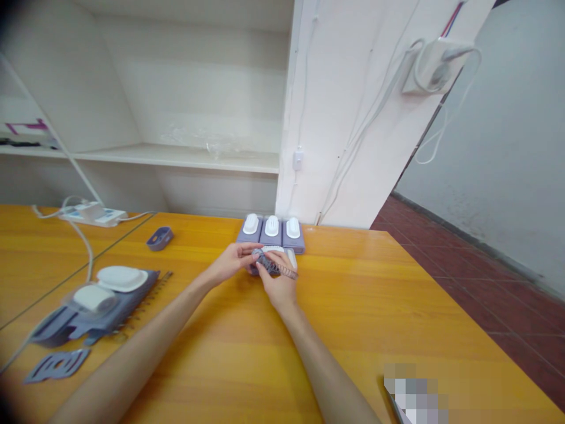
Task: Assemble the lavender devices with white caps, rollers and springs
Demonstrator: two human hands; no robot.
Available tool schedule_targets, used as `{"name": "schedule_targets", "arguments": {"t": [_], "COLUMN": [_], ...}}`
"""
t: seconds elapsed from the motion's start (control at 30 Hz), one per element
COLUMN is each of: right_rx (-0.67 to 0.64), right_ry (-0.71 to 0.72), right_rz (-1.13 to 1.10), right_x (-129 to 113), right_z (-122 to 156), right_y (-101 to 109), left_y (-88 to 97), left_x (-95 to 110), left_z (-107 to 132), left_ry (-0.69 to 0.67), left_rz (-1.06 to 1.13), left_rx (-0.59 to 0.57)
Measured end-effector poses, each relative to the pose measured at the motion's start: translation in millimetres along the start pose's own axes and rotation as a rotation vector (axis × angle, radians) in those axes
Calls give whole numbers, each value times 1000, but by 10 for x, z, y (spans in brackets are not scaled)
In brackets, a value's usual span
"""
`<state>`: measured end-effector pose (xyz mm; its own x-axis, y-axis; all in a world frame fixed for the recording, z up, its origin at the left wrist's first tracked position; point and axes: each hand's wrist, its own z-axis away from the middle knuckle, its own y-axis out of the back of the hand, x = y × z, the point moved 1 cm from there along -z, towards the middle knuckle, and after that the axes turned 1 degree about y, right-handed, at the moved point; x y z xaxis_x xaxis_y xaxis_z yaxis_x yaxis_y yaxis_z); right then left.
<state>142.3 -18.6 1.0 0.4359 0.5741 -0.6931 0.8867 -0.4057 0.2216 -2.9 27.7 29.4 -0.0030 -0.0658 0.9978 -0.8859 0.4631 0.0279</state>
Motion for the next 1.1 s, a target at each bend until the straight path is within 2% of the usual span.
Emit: {"name": "schedule_targets", "arguments": {"t": [0.13, 0.27, 0.47, 0.6, 0.9, 1.1], "right_rx": [-61, -50, -106, -80, 7, 44], "right_ry": [-21, -11, 37, 17, -22, -69], "right_rz": [3, 16, -2, -10, 32, 20], "right_x": [-1, 16, 83, 71, 15, 38], "right_z": [-16, -4, 45, 55, 23, 27], "right_y": [0, -3, -11, -28, 1, -10], "left_y": [-3, 2, 23, 24, 23, 8], "left_x": [13, -27, -30, -4, 35, 44], "left_z": [9, -9, -20, -11, 19, 25], "left_ry": [-5, -2, 1, -13, -14, -6], "left_rz": [25, 16, -40, -33, 182, 213], "left_rx": [-1, 28, 115, 143, 19, 19]}}
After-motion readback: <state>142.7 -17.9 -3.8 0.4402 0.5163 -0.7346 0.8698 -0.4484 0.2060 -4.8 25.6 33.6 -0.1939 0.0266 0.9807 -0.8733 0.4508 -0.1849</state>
